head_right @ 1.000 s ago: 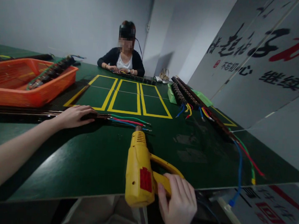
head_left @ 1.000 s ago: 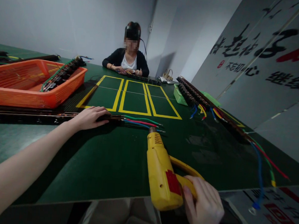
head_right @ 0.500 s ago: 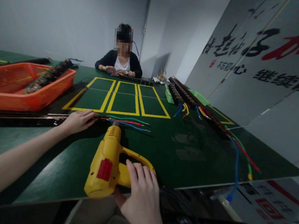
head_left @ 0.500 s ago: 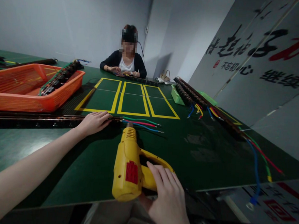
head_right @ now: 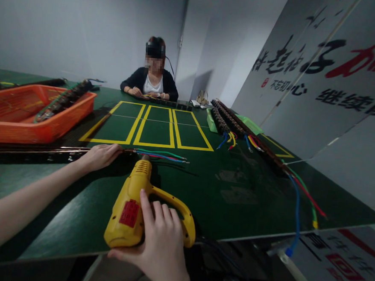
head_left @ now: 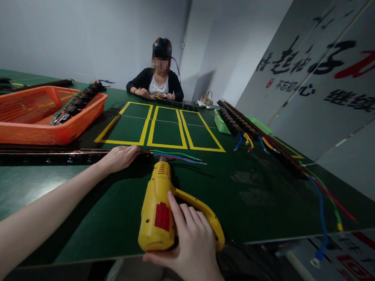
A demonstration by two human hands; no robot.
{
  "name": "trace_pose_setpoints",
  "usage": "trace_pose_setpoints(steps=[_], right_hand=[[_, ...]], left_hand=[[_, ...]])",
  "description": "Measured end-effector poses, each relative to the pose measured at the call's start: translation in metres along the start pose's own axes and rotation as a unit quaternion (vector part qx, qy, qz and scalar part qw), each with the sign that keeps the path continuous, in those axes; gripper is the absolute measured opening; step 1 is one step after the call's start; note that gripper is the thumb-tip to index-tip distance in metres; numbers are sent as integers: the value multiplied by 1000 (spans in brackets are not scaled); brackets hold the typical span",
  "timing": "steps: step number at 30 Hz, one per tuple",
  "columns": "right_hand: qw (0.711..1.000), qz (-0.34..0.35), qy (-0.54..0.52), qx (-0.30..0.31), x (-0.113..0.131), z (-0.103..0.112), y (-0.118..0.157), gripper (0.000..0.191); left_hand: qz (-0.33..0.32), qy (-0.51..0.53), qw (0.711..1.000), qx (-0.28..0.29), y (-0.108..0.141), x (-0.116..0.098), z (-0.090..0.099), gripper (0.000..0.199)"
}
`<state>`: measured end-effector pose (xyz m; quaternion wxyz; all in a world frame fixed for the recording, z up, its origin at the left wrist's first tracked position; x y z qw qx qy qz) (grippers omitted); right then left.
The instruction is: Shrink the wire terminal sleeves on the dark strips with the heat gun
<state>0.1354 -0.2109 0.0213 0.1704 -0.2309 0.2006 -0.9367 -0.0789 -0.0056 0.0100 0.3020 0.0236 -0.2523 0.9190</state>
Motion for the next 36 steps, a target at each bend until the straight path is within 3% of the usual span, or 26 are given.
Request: trace_pose_setpoints(steps=[8,16,27,32,36], right_hand=[[1000,-7,-4,-7,-1,-1,2,103],[1000,3,22,-5,-15,9,8,115],[992,-60,109,-13,-54,39,41,111],[982,-102,156,-38,-61,48,52,106],[978,-91,185,-41,-60,46,54,105]], left_hand=[[-8,31,999,31,-1,1,-3,28],[-15,48,998,26,0,2,-3,28],[-64,12,998,-19,1,-8,5,26],[-62,42,997,-10,-1,-8,4,26],[-64,64,996,0,-3,-8,4,25]])
Point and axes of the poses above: each hand's wrist, its own y-axis away from the middle knuckle, its own z-axis out of the back of the hand, x = y × z, the point moved 5 cm from there along -y, towards the middle knuckle, and after that the axes turned 9 degrees about -y, right-handed, at the moved point
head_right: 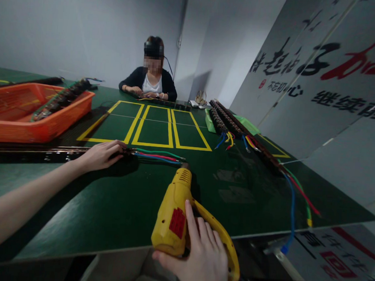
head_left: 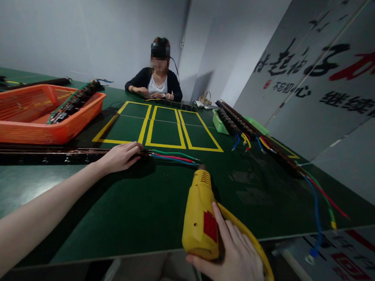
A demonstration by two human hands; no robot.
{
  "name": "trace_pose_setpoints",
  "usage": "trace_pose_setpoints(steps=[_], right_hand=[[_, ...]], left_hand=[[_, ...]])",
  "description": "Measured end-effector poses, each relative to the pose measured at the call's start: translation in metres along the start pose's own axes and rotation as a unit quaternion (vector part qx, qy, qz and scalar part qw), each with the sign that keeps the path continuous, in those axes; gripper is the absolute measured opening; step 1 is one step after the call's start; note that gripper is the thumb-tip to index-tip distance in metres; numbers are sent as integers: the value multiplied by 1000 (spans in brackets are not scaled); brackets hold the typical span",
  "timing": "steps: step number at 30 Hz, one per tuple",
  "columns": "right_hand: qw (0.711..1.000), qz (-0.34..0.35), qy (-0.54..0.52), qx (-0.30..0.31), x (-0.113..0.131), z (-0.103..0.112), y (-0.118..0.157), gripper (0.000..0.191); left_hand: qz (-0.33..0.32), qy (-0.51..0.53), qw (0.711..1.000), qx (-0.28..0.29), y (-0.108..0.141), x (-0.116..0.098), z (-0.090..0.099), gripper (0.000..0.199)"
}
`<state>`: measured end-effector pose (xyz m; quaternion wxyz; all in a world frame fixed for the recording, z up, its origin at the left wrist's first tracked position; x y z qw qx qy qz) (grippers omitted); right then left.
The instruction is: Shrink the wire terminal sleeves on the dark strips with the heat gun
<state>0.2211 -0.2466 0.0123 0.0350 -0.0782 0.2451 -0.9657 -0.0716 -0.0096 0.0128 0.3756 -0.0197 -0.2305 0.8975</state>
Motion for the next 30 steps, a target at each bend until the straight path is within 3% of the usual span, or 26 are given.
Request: trace_pose_setpoints(steps=[9,20,30], right_hand=[[999,-32,13,-16,26,-6,0,106],[998,0,-59,-23,76,-18,-16,111],[989,77,-120,-34,135,-32,-37,127]], left_hand=[[-25,-11,999,-38,1,-1,-2,22],[-5,-45,998,-51,1,-3,-3,22],[-6,-54,997,-52,0,-5,-3,20]])
Point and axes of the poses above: each hand's wrist, its own y-axis away from the middle knuckle, its own z-axis out of the back of the hand, x = y × z, the point moved 5 cm from there along -y, towards the middle knuckle, and after that the axes turned 9 degrees about -y, right-handed, at the moved point
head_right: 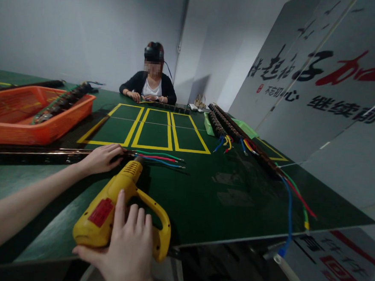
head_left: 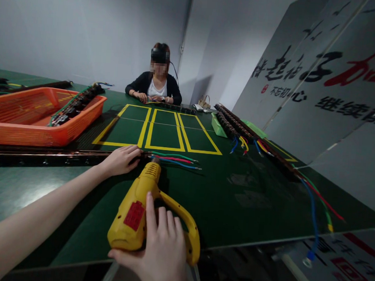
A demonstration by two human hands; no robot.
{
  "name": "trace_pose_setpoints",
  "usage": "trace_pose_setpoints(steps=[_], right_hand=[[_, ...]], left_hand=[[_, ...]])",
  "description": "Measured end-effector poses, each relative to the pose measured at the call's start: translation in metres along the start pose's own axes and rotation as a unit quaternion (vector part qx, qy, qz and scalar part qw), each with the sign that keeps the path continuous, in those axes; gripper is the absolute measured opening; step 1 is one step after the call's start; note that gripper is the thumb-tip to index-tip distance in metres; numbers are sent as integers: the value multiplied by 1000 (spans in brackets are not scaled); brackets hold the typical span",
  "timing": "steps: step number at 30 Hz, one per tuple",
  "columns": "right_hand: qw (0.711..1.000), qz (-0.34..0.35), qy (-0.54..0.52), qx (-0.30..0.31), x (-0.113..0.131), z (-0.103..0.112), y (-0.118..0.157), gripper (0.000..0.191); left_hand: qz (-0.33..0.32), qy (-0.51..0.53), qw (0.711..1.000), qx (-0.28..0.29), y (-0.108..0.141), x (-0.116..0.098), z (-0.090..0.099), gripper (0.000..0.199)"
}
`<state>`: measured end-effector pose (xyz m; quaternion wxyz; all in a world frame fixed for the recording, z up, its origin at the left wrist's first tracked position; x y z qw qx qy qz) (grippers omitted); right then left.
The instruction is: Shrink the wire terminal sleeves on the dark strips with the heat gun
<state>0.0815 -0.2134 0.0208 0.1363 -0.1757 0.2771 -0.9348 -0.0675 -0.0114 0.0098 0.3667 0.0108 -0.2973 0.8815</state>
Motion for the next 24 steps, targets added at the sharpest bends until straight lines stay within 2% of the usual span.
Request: trace_pose_setpoints(steps=[3,7,15,24], right_hand=[[1000,16,-23,8,10,-5,-3,127],[999,8,-32,10,7,-5,-3,126],[996,-8,-67,50,-25,5,3,115],[998,-49,11,40,-68,33,22,112]], left_hand=[[-1,3,1000,0,-1,0,1,19],[-6,8,1000,3,-1,1,2,18],[-8,18,1000,6,2,5,0,21],[20,57,998,11,2,8,0,23]])
Point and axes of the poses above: each hand's wrist, its own y-axis away from the middle knuckle, its own z-axis out of the back of the hand, x = y × z, the point moved 5 cm from there along -y, towards the middle knuckle, and after that the axes turned 9 degrees about -y, right-handed, at the moved point
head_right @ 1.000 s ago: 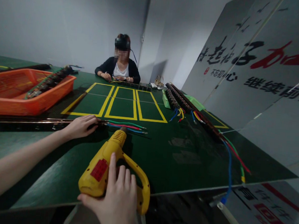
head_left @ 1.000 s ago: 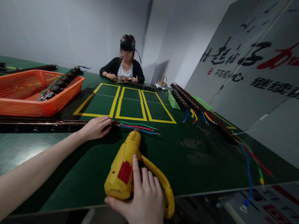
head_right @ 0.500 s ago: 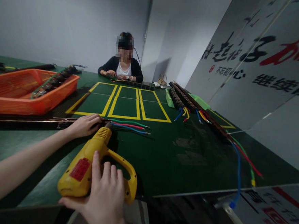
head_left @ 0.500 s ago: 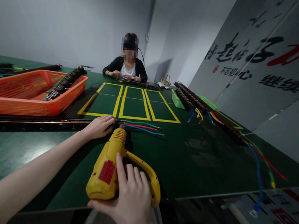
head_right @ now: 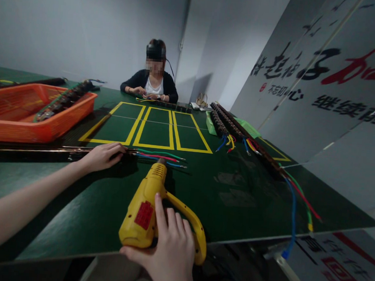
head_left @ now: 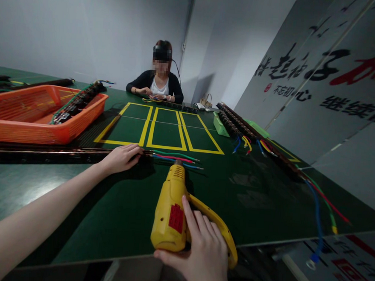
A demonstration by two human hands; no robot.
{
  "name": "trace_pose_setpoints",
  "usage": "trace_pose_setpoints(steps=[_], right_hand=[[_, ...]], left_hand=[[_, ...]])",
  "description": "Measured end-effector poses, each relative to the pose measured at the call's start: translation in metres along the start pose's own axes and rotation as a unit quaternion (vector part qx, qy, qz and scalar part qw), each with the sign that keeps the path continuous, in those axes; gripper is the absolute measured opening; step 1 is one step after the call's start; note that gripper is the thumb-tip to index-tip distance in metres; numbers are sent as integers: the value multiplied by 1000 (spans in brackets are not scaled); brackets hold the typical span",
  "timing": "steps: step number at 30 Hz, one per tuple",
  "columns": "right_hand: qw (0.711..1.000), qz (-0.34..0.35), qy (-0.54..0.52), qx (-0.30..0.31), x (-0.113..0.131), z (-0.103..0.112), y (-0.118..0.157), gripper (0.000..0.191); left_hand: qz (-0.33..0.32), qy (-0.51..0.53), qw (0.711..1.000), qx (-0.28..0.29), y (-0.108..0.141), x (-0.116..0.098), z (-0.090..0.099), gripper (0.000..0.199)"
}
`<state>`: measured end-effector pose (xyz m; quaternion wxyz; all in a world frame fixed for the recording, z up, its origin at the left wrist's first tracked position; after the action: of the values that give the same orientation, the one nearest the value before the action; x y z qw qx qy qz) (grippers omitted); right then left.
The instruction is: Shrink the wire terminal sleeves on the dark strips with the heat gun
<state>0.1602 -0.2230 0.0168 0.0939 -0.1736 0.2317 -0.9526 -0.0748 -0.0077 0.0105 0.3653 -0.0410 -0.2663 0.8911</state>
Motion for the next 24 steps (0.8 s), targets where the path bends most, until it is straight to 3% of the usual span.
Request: trace_pose_setpoints(steps=[9,17,24], right_hand=[[997,-39,64,-35,-19,11,14,107],[993,-36,94,-58,-10,5,14,106],[996,-32,60,-56,9,-3,5,109]], left_hand=[[20,16,1000,-9,-1,0,1,27],[24,-5,1000,-20,-2,-4,3,29],[13,-1,1000,-14,-4,-6,3,28]])
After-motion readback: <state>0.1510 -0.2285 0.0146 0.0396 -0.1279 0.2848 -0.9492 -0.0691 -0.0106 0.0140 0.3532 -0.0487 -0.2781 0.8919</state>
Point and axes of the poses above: each hand's wrist, its own y-axis away from the middle knuckle, its own z-axis out of the back of the hand, x = y × z, the point moved 5 cm from there along -y, towards the middle knuckle, and after that the axes turned 9 degrees about -y, right-handed, at the moved point
